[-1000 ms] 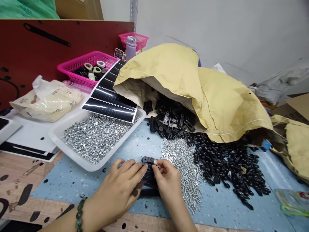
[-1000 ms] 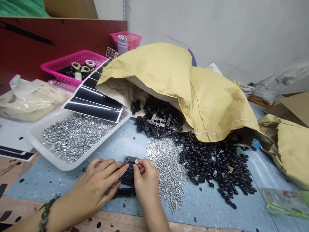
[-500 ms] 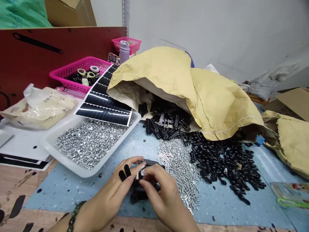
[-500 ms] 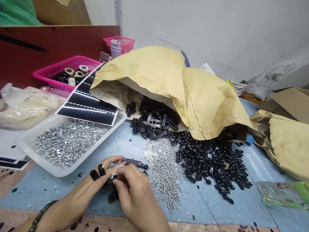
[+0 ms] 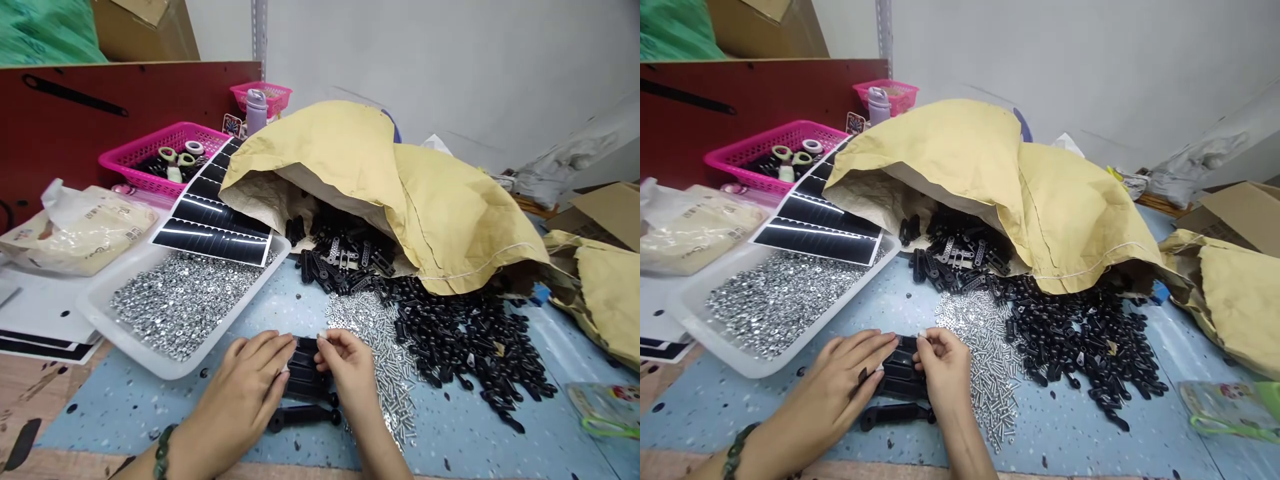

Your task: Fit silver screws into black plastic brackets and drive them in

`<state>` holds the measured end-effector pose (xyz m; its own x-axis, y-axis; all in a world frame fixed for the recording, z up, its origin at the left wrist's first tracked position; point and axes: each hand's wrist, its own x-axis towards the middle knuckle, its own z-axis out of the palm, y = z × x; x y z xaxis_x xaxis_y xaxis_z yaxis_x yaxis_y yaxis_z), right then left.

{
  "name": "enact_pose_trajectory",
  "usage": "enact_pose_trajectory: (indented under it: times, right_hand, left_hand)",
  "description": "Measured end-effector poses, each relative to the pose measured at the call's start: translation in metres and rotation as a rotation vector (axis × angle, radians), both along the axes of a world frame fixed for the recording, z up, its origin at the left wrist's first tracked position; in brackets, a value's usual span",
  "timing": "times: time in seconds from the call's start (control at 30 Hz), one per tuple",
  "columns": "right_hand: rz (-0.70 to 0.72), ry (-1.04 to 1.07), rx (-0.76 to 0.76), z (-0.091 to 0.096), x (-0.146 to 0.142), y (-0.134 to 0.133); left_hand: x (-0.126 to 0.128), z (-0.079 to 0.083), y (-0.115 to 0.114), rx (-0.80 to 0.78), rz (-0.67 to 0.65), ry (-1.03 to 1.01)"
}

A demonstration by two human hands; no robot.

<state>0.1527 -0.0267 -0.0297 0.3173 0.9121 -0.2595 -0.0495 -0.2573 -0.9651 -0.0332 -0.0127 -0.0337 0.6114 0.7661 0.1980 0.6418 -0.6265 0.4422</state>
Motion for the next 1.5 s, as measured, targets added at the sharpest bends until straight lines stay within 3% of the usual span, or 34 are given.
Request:
enact_pose_trajectory:
  times: [0.2,0.53,0.9,1.03,1.17,1.37,1.5]
  right_hand:
    - [0.004,-0.042,-0.047,0.0,-0.004,0.005]
    - [0.017,-0.139,-0.035,-0.001,-0.006,0.003]
    - [0.179,-0.802,-0.001,0.0,0.004,0.008]
    - [0.138,-1.086,0.099,0.007,0.009,0.001]
    - [0.118,-1.049,0.277,0.01,0.014,-0.018]
    - [0.104,-0.942,0.374,0.005,0.019,-0.043]
    - [0.14,-1.046,0.391,-0.009,0.014,-0.051]
  left_hand:
    - [-0.001,0.002,-0.001,0.094,-0.057,0.098]
    - [-0.002,0.004,-0.003,0.067,-0.06,0.065]
    - [0.012,0.005,0.0,0.083,-0.063,0.078]
    - [0.009,0.014,0.005,-0.009,-0.075,0.055]
    - [0.004,0.02,0.008,-0.104,-0.057,-0.068]
    - [0.006,0.019,0.003,-0.197,0.127,-0.187]
    - [0.013,0.018,0.005,-0.197,0.041,-0.106]
